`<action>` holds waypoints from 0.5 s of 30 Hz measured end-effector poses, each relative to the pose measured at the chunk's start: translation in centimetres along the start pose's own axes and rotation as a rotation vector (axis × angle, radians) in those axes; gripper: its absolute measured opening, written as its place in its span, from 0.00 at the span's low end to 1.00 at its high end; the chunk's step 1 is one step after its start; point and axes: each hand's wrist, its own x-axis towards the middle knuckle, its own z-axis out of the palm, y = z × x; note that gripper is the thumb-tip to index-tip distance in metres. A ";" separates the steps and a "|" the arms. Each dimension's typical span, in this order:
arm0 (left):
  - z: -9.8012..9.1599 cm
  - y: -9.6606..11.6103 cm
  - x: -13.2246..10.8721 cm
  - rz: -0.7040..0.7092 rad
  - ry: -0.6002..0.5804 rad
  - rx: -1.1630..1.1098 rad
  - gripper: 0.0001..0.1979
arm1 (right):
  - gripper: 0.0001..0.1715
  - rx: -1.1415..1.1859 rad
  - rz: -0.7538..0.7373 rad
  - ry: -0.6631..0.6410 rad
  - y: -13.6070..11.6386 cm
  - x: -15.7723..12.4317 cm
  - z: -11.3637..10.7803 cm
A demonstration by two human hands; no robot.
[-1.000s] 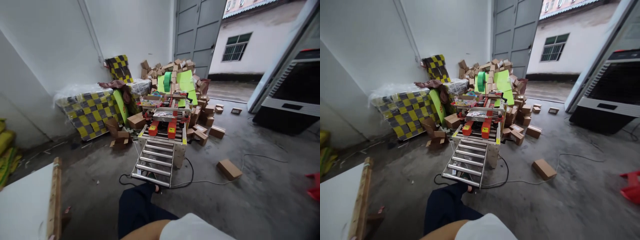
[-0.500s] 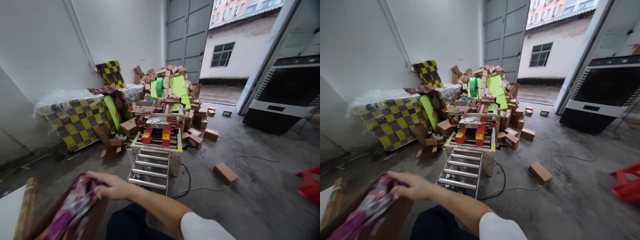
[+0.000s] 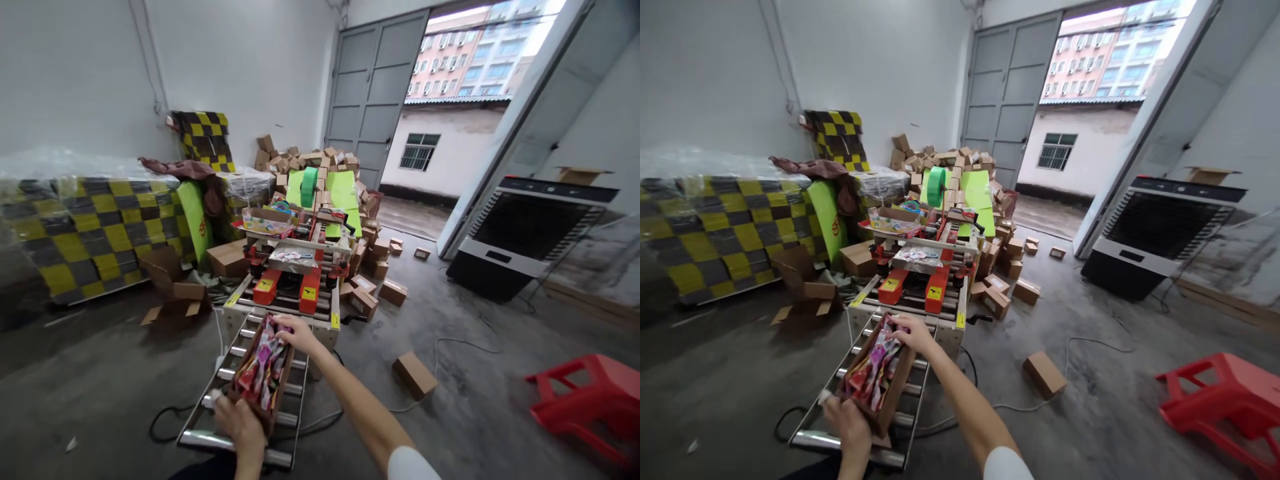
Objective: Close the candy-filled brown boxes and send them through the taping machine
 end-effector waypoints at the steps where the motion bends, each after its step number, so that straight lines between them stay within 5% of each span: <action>1: 0.0 0.2 0.4 -0.019 0.075 -0.009 0.35 | 0.27 -0.035 0.000 -0.009 0.2 0.1 0.2; 3: -0.3 0.7 1.8 0.069 0.083 0.016 0.37 | 0.34 -0.091 -0.005 -0.007 0.3 0.4 0.7; 6: -0.2 1.3 4.3 0.343 -0.130 0.114 0.32 | 0.43 -0.114 -0.045 0.033 0.3 0.5 0.9; 9: 1.1 1.4 5.4 0.399 -0.211 0.191 0.28 | 0.33 -0.137 -0.086 -0.007 0.4 0.2 0.6; 12: 2.9 1.0 5.2 0.336 -0.256 0.213 0.27 | 0.18 -0.142 -0.117 -0.116 0.4 0.3 0.1; 15: 4.0 0.5 5.2 0.261 -0.350 0.159 0.27 | 0.13 -0.214 -0.071 -0.258 0.0 1.2 -0.1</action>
